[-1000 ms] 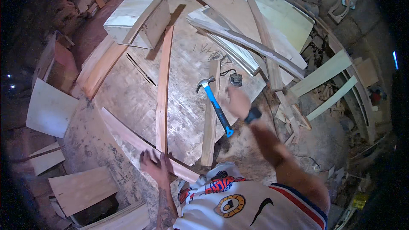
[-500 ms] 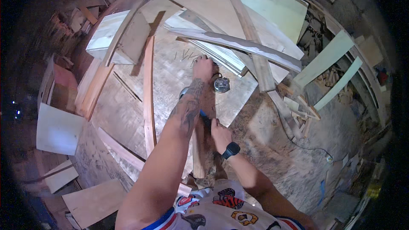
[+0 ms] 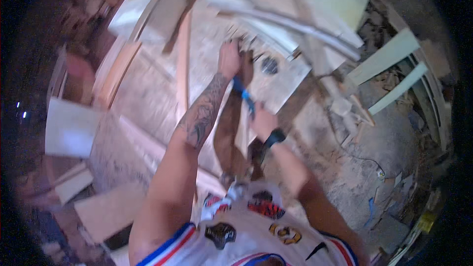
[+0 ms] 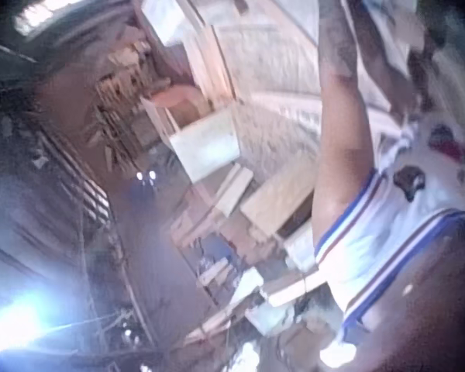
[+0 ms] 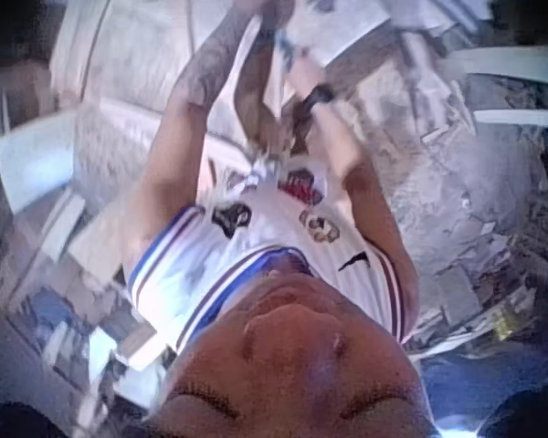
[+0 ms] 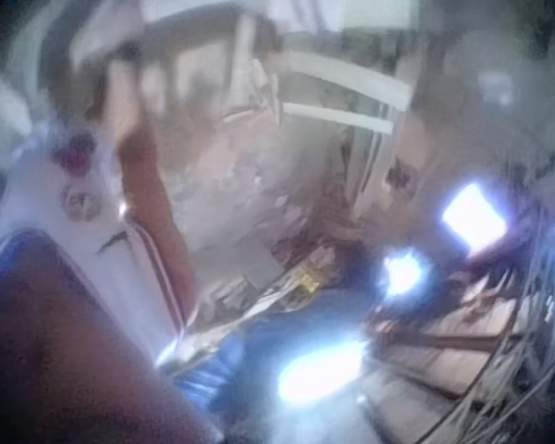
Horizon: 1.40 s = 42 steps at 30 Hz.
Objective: The recorder uses a hammer to nail together wooden pieces for a frame.
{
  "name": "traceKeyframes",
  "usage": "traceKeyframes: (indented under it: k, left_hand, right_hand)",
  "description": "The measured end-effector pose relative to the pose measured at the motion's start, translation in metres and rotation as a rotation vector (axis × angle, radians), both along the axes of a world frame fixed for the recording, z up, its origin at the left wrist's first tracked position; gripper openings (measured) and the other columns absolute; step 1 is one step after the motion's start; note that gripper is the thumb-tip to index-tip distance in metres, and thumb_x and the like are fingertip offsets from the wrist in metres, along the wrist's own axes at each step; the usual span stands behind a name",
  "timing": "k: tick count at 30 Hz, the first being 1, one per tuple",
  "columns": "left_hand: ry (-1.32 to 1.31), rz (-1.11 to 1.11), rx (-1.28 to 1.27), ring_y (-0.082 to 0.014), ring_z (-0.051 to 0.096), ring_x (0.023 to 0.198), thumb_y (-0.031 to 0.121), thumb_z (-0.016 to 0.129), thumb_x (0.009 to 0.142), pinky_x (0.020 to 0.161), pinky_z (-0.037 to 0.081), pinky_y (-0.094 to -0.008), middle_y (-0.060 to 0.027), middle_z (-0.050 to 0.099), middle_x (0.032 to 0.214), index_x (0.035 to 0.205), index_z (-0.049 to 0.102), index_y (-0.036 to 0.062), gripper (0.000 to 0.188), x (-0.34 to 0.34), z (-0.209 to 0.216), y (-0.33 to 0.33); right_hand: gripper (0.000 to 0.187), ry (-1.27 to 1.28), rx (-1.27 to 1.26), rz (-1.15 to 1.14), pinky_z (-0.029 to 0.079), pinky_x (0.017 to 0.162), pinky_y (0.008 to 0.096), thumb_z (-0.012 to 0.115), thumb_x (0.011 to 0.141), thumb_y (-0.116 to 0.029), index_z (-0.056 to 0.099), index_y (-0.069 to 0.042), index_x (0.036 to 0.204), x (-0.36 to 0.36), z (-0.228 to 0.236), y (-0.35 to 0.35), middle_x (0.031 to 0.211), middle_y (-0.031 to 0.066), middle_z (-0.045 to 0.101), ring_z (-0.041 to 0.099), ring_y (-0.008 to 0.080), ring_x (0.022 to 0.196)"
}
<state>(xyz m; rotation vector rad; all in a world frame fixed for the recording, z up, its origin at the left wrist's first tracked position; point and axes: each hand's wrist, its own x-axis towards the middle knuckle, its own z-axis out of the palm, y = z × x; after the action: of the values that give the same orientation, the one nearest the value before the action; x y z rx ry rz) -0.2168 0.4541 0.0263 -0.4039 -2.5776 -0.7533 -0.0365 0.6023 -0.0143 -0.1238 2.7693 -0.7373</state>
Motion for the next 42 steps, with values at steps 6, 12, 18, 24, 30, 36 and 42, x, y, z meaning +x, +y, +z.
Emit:
traceKeyframes:
  k: [6, 12, 18, 24, 30, 36, 42]
  left_hand:
    - [-0.021, 0.300, 0.726, -0.0207, 0.063, 0.081, 0.004, 0.058, 0.090, 0.074, 0.050, -0.0323, -0.0129, 0.065, 0.091, 0.102, 0.063, -0.0012, 0.014, 0.157, 0.028, -0.182]
    - [-0.153, 0.541, 0.928, -0.0125, 0.061, 0.090, 0.008, 0.064, 0.091, 0.081, 0.050, -0.0252, -0.0055, 0.065, 0.097, 0.106, 0.063, -0.0011, 0.018, 0.364, 0.022, -0.300]
    - [-0.419, 0.293, 1.067, -0.0111, 0.061, 0.079, 0.005, 0.065, 0.089, 0.069, 0.051, -0.0265, -0.0055, 0.066, 0.089, 0.102, 0.064, -0.0015, 0.015, 0.416, -0.013, -0.252]
    - [-0.284, 0.157, 0.673, -0.0267, 0.062, 0.084, 0.007, 0.066, 0.084, 0.078, 0.049, -0.0368, -0.0121, 0.067, 0.086, 0.093, 0.069, 0.0023, 0.011, 0.399, -0.028, -0.223]
    - [-0.110, 0.166, 0.563, -0.0314, 0.057, 0.093, 0.012, 0.064, 0.084, 0.084, 0.042, -0.0423, -0.0102, 0.067, 0.090, 0.086, 0.069, 0.0056, 0.009, 0.401, -0.048, -0.214]
    - [-0.061, 0.259, 0.591, -0.0310, 0.056, 0.095, 0.013, 0.064, 0.084, 0.087, 0.039, -0.0424, -0.0097, 0.067, 0.091, 0.086, 0.069, 0.0054, 0.009, 0.400, -0.053, -0.205]
    - [-0.044, 0.309, 0.788, -0.0264, 0.060, 0.083, 0.005, 0.064, 0.084, 0.076, 0.047, -0.0380, -0.0115, 0.067, 0.087, 0.090, 0.069, 0.0037, 0.008, 0.400, -0.060, -0.204]
  right_hand:
    - [0.032, 0.176, -0.043, -0.047, 0.050, 0.066, 0.0520, 0.062, 0.085, -0.026, 0.055, -0.006, 0.109, -0.008, -0.017, 0.015, 0.082, 0.0216, 0.067, 0.066, 0.0395, 0.078]
    - [0.022, 0.167, -0.503, -0.106, 0.049, 0.060, 0.0350, 0.063, 0.088, -0.017, 0.057, 0.000, 0.101, 0.072, 0.055, -0.035, 0.072, 0.0076, 0.061, 0.061, 0.0201, 0.065]
    - [0.018, 0.147, -0.701, -0.347, 0.044, 0.067, 0.0270, 0.058, 0.094, -0.014, 0.056, 0.001, 0.105, 0.217, 0.090, -0.072, 0.085, 0.0028, 0.056, 0.052, 0.0110, 0.077]
    - [0.014, 0.062, -0.537, -0.310, 0.039, 0.055, 0.0257, 0.057, 0.095, -0.017, 0.054, -0.003, 0.095, 0.316, 0.100, -0.082, 0.070, 0.0005, 0.050, 0.047, 0.0090, 0.061]
    - [0.019, -0.135, -0.460, -0.273, 0.044, 0.065, 0.0317, 0.058, 0.094, -0.018, 0.056, 0.000, 0.100, 0.354, 0.109, -0.100, 0.075, 0.0080, 0.055, 0.052, 0.0171, 0.069]
    - [0.020, -0.067, -0.442, -0.108, 0.042, 0.056, 0.0327, 0.053, 0.097, -0.019, 0.054, -0.001, 0.105, 0.348, 0.113, -0.130, 0.069, 0.0084, 0.054, 0.053, 0.0173, 0.060]
    - [0.024, 0.032, -0.421, -0.064, 0.041, 0.048, 0.0286, 0.050, 0.101, -0.026, 0.052, -0.002, 0.104, 0.339, 0.109, -0.141, 0.065, 0.0013, 0.050, 0.048, 0.0103, 0.051]
